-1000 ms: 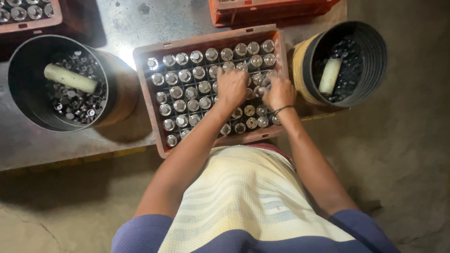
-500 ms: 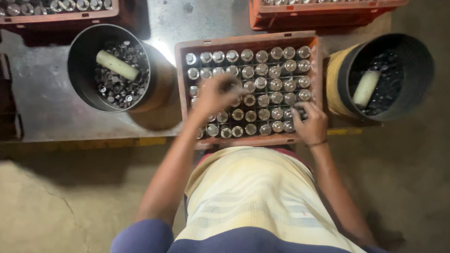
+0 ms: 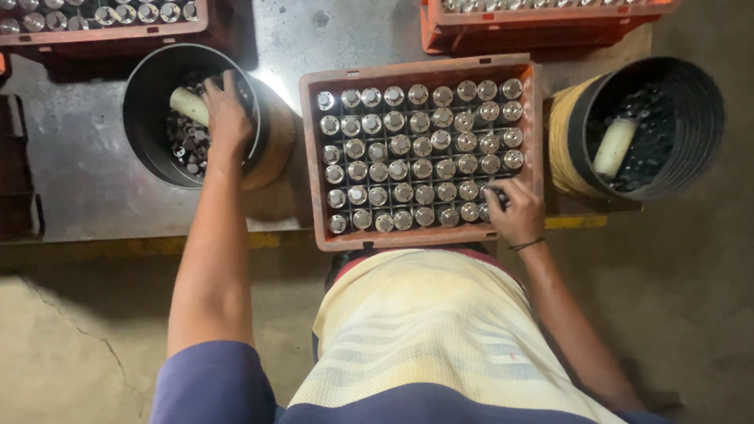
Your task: The person repeatedly picks small cylindrical metal parts from a red crate, briefly inspects them, and places them into a metal bucket. The person continues this cycle throughout the clip, handling one part at a time.
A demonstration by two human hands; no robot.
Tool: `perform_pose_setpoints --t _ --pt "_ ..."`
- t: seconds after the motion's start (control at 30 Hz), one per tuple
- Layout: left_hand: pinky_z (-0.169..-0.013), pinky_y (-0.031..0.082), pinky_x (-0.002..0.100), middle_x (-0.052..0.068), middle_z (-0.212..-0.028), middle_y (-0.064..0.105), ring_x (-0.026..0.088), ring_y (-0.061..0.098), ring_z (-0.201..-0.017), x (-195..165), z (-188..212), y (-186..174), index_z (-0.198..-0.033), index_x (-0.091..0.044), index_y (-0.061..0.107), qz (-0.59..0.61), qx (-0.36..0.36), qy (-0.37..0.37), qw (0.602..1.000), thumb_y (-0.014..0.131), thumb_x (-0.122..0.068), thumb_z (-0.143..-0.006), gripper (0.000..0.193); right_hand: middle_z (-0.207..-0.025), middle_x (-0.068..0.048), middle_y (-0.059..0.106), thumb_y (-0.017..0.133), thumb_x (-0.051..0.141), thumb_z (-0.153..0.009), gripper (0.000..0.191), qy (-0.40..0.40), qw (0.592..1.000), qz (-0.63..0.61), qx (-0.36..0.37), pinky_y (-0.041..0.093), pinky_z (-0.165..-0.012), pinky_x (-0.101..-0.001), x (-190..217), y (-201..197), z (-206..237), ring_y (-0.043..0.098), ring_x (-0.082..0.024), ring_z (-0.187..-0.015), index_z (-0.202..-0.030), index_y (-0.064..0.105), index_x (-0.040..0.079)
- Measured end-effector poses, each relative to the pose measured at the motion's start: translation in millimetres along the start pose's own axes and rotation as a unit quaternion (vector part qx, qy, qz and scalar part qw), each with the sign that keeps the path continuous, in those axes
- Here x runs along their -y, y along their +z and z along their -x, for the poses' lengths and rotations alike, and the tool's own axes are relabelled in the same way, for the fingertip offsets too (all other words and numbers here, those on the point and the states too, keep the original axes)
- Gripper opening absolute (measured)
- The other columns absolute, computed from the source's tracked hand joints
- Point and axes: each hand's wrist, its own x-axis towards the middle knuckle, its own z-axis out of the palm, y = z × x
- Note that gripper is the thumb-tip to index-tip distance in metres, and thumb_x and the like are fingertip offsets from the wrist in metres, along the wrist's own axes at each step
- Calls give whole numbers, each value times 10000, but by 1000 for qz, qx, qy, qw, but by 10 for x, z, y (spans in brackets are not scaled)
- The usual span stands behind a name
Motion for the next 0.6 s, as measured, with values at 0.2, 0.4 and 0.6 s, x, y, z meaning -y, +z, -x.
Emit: perform_pose_setpoints --t 0.2,0.4,0.6 --pt "-926 493 566 314 -1318 593 512 614 -1116 -17 42 40 -1382 -104 581 23 3 -7 1000 537 -89 -977 408 -968 -114 726 765 110 -903 104 3 1000 18 7 558 -750 -392 -32 10 1 714 -306 -879 -993 731 72" --pt "-851 499 568 322 -984 693 517 649 -970 2 109 22 -1117 -23 718 123 -66 -106 985 556 -260 -1056 294 -972 -105 728 764 123 -891 115 5 1000 3 -7 564 -755 -389 -58 57 8 716 -305 -875 -998 735 93" --pt "-682 435 477 201 -794 677 329 579 -678 34 42 12 -1026 14 719 432 -128 -181 875 572 -276 -1094 332 -937 -100 731 760 133 -886 106 41 999 1 13 563 -710 -383 -31 50 -28 721 -285 -811 -986 744 102"
